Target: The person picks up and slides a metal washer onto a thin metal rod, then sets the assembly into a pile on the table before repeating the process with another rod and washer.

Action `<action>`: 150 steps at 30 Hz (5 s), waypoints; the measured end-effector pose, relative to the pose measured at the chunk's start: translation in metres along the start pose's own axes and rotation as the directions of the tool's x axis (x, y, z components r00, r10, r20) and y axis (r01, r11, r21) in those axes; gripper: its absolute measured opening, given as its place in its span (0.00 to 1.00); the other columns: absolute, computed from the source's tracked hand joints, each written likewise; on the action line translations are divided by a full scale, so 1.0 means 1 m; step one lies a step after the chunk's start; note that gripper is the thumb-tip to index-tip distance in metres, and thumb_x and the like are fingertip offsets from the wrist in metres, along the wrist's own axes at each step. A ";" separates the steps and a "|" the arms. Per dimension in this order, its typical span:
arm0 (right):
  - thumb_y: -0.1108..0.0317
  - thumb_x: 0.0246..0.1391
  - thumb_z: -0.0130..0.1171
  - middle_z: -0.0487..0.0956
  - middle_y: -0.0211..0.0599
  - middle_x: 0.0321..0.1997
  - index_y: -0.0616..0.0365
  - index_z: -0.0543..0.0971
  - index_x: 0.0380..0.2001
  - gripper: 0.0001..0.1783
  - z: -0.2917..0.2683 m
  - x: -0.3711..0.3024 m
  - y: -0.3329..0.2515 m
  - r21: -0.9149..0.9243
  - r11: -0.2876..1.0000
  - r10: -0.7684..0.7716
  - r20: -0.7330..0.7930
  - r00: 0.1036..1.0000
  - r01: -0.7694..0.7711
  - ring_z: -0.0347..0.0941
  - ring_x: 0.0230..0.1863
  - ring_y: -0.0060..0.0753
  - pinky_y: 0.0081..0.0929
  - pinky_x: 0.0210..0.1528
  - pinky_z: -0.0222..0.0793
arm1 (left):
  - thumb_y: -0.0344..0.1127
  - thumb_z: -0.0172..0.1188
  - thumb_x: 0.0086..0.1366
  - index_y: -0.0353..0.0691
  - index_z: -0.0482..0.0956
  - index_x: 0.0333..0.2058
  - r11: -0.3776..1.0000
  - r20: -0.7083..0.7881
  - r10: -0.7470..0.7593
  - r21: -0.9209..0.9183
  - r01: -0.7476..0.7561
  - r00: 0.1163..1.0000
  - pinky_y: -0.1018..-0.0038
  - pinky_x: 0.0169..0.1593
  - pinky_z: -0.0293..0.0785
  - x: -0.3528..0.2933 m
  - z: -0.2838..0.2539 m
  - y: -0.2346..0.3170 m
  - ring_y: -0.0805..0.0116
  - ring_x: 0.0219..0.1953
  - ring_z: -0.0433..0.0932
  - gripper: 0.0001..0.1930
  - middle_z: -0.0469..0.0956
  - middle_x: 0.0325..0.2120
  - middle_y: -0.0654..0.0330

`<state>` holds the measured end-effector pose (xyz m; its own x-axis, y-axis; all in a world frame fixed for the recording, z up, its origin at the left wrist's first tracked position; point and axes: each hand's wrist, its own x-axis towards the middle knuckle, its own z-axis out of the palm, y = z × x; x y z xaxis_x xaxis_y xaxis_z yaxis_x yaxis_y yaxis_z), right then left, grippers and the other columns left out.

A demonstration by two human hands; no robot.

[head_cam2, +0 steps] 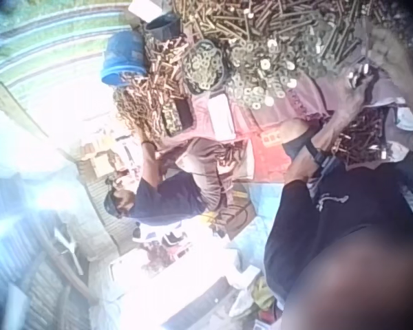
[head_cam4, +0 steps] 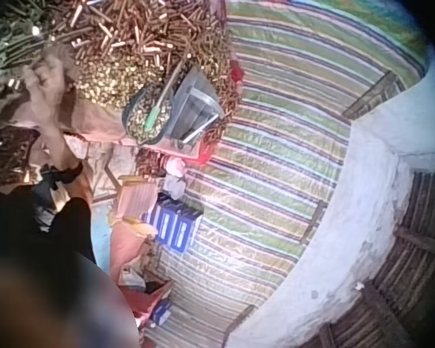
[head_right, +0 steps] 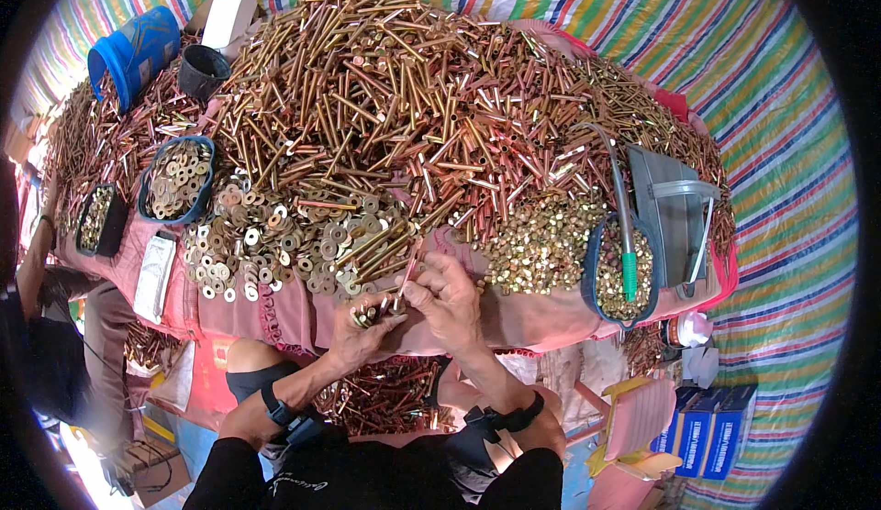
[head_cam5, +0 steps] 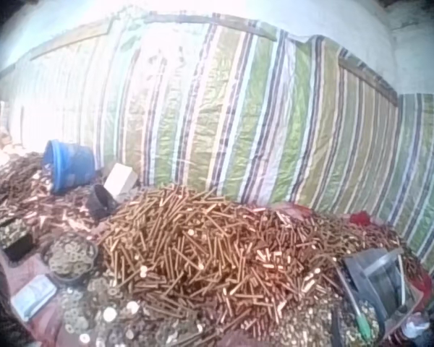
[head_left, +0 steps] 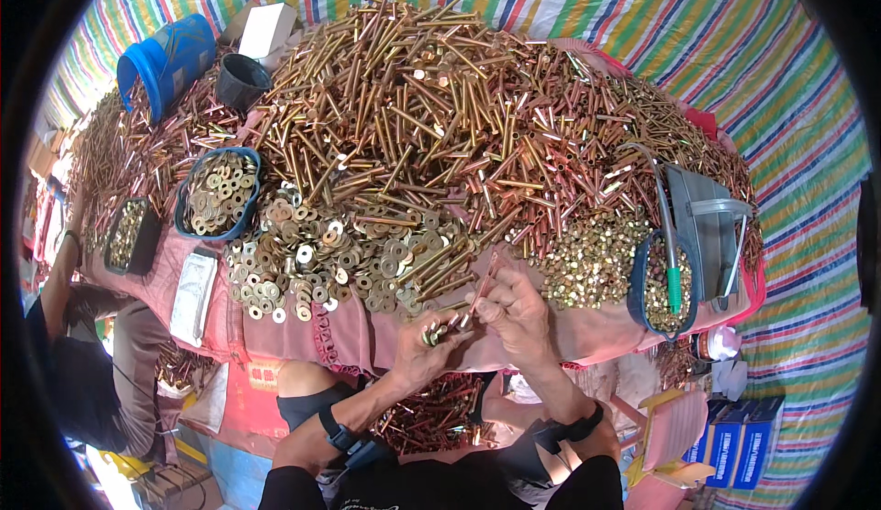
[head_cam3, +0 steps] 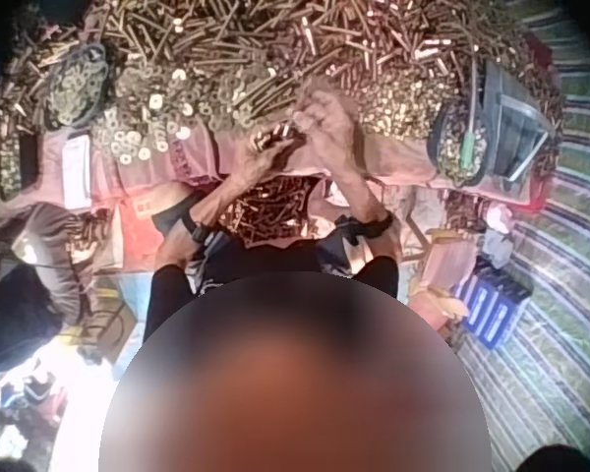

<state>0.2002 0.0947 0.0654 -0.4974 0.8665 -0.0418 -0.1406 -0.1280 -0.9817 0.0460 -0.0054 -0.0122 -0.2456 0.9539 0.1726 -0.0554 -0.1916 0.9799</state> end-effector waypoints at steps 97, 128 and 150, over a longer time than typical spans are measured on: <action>0.63 0.52 0.80 0.79 0.33 0.31 0.61 0.81 0.36 0.18 0.009 -0.013 -0.015 -0.615 0.719 -0.272 0.181 0.945 0.324 0.73 0.29 0.21 0.24 0.31 0.71 | 0.26 0.70 0.68 0.31 0.84 0.40 0.995 0.008 0.033 -0.097 -0.032 0.999 0.75 0.40 0.79 0.002 0.001 0.018 0.74 0.35 0.81 0.05 0.86 0.34 0.59; 0.72 0.55 0.73 0.81 0.41 0.36 0.61 0.82 0.41 0.12 0.004 -0.014 -0.019 -0.625 0.599 -0.391 0.317 0.864 0.501 0.81 0.33 0.43 0.35 0.34 0.77 | 0.25 0.70 0.67 0.31 0.83 0.39 0.995 0.038 -0.009 -0.098 0.013 0.999 0.75 0.36 0.77 0.004 0.000 0.018 0.77 0.33 0.78 0.06 0.84 0.32 0.59; 0.66 0.52 0.78 0.80 0.37 0.30 0.59 0.80 0.36 0.16 0.005 -0.017 -0.007 -0.556 0.667 -0.387 0.311 0.868 0.496 0.80 0.28 0.31 0.30 0.31 0.75 | 0.24 0.61 0.65 0.31 0.74 0.38 0.974 0.104 -0.068 -0.207 0.088 0.992 0.74 0.36 0.77 -0.004 -0.007 0.016 0.75 0.35 0.77 0.06 0.82 0.35 0.57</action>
<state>0.2054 0.0789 0.0735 -0.6438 0.6516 0.4012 0.1350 0.6128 -0.7786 0.0392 -0.0138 0.0022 -0.1391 0.9835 0.1156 -0.2759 -0.1505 0.9493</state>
